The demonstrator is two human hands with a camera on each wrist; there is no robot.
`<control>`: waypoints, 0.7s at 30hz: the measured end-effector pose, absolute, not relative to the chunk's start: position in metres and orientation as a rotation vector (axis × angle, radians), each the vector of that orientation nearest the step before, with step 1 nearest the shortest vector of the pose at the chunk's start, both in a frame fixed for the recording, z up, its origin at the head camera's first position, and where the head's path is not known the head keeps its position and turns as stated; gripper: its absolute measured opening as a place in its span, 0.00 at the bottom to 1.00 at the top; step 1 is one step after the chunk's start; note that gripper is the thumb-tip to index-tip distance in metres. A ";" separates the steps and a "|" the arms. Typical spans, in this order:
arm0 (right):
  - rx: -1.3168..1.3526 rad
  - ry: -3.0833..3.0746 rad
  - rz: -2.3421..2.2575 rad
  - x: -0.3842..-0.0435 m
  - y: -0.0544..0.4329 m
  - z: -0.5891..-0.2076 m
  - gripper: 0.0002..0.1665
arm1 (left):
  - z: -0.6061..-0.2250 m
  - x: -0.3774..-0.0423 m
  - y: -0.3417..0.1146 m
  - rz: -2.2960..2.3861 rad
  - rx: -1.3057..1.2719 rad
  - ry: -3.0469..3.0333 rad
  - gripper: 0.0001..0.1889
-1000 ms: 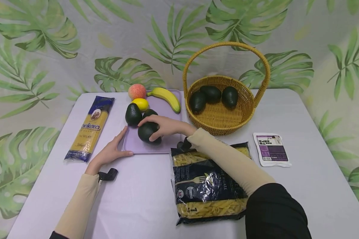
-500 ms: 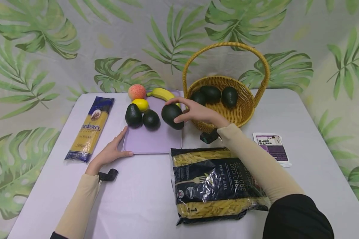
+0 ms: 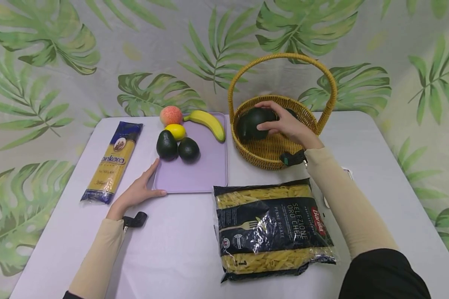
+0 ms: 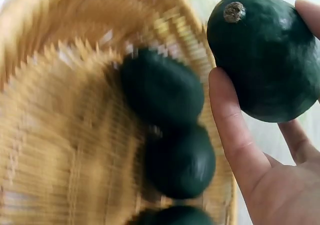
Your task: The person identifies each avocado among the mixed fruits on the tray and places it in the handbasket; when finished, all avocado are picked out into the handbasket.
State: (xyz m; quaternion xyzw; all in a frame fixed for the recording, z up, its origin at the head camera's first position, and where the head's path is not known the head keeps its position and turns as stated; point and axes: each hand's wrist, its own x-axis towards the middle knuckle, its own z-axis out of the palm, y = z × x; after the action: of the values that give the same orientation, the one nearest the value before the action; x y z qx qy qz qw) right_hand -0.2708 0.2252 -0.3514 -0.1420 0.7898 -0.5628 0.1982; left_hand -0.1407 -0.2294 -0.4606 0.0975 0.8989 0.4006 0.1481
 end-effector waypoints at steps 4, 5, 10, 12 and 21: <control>-0.321 2.248 -1.577 -0.276 0.240 -0.355 0.39 | -0.460 -0.140 -0.229 1.143 0.262 2.584 0.57; -0.312 2.259 -1.569 -0.277 0.243 -0.356 0.39 | -0.460 -0.140 -0.229 1.140 0.259 2.584 0.57; -0.294 2.290 -1.520 -0.281 0.253 -0.362 0.40 | -0.460 -0.140 -0.228 1.131 0.257 2.588 0.57; -0.286 2.288 -1.491 -0.282 0.254 -0.364 0.40 | -0.460 -0.140 -0.228 1.130 0.261 2.588 0.57; -0.290 2.237 -1.310 -0.288 0.247 -0.372 0.40 | -0.461 -0.141 -0.230 1.138 0.279 2.591 0.57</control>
State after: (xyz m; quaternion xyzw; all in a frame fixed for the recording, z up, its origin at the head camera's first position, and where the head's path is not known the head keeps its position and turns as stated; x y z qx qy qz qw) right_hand -0.2879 0.2466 -0.3723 -0.1071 0.8273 -0.4846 0.2634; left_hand -0.1410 -0.2297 -0.4609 0.0970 0.9011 0.3957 0.1484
